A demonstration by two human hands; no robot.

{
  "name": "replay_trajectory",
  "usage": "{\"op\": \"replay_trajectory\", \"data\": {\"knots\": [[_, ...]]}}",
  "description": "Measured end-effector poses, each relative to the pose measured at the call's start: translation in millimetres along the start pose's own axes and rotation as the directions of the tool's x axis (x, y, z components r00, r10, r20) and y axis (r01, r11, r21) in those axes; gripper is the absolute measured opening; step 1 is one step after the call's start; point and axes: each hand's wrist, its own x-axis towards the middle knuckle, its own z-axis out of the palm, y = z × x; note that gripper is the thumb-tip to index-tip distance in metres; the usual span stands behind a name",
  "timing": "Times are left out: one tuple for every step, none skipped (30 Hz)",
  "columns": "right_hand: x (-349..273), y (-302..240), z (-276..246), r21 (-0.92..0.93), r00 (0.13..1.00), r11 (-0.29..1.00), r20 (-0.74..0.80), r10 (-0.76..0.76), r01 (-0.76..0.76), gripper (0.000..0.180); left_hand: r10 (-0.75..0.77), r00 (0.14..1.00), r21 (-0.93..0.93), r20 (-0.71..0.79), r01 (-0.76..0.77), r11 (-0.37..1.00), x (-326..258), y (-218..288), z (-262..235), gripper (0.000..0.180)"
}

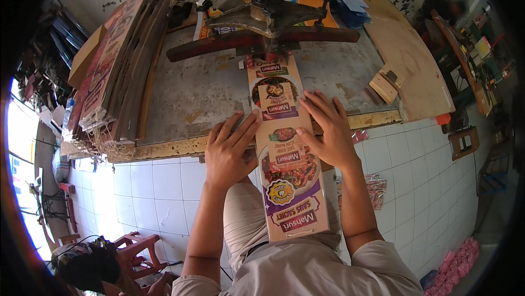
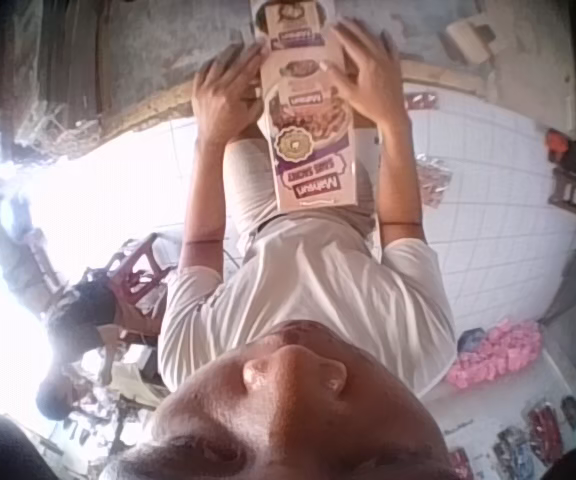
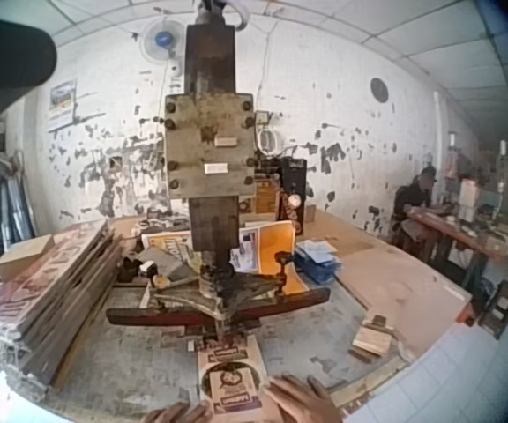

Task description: The person positions cardboard packaging strips onto a jig, aligns them with a stencil, and uses a manual press tool to apply labels or stamps to the packaging.

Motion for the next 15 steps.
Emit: {"op": "replay_trajectory", "data": {"knots": [[-0.1, -0.1, -0.1, 0.002, 1.000, 1.000, 0.001, 0.001, -0.001, 0.066, -0.009, 1.000, -0.016, -0.009, 0.009, 1.000, 0.7, 2.3, -0.5, 0.078], [0.0, -0.4, -0.1, 0.005, 1.000, 1.000, 0.002, 0.002, -0.002, 0.066, -0.019, 1.000, -0.033, -0.017, 0.018, 0.999, 1.2, 3.7, -0.7, 0.080], [-0.1, -0.5, -0.3, 0.007, 1.000, 1.000, 0.003, 0.003, -0.003, 0.066, -0.010, 1.000, -0.016, -0.009, 0.010, 1.000, 0.6, 2.7, 0.0, 0.078], [-0.1, -0.9, -0.6, 0.007, 1.000, 1.000, 0.003, 0.003, -0.003, 0.066, -0.001, 1.000, 0.002, -0.002, 0.001, 1.000, -0.6, 0.4, 0.7, 0.077], [-0.2, -1.3, -1.0, 0.008, 1.000, 1.000, 0.003, 0.003, -0.003, 0.065, 0.007, 1.000, 0.019, 0.006, -0.008, 1.000, -1.2, -0.6, 1.0, 0.077], [-0.4, -1.5, -1.4, 0.008, 1.000, 1.000, 0.003, 0.004, -0.004, 0.065, 0.006, 1.000, 0.016, 0.005, -0.006, 1.000, -1.5, -0.4, 0.9, 0.077], [-0.3, -1.3, -1.5, 0.008, 1.000, 1.000, 0.003, 0.003, -0.003, 0.065, 0.005, 1.000, 0.012, 0.003, -0.005, 1.000, -1.0, 0.0, 0.6, 0.076], [-0.2, -1.0, -1.3, 0.008, 1.000, 1.000, 0.003, 0.003, -0.003, 0.065, 0.005, 1.000, 0.009, 0.002, -0.005, 1.000, -0.7, 0.6, 0.4, 0.076], [-0.3, -0.8, -1.1, 0.008, 1.000, 1.000, 0.004, 0.002, -0.002, 0.065, -0.002, 1.000, -0.008, -0.019, 0.001, 1.000, -0.4, 1.9, 0.9, 0.075], [0.9, -1.5, -1.7, 0.003, 1.000, 1.000, 0.000, -0.005, 0.005, 0.064, -0.008, 0.999, -0.022, -0.043, 0.007, 1.000, 1.0, 3.9, 0.3, 0.076], [1.7, -2.2, -2.4, -0.003, 1.000, 1.000, -0.003, -0.012, 0.012, 0.065, -0.015, 0.998, -0.037, -0.066, 0.013, 0.999, 1.9, 6.1, -0.2, 0.077], [2.3, -2.9, -2.8, -0.008, 1.000, 1.000, -0.006, -0.020, 0.019, 0.065, -0.020, 0.997, -0.019, -0.071, 0.019, 1.000, 0.6, 7.8, 1.1, 0.075], [3.5, -3.2, -3.2, -0.002, 1.000, 1.000, -0.009, -0.021, 0.021, 0.063, -0.023, 0.996, 0.002, -0.082, 0.023, 1.000, -1.1, 8.4, 4.7, 0.073], [3.0, -3.8, -3.2, 0.004, 1.000, 1.000, -0.012, -0.024, 0.024, 0.062, -0.025, 0.995, 0.023, -0.094, 0.028, 0.999, -3.6, 8.5, 8.0, 0.070], [2.7, -3.9, -3.2, 0.011, 1.000, 1.000, -0.014, -0.026, 0.026, 0.061, -0.025, 0.995, 0.067, -0.095, 0.032, 0.997, -6.7, 8.4, 10.8, 0.072]]}}
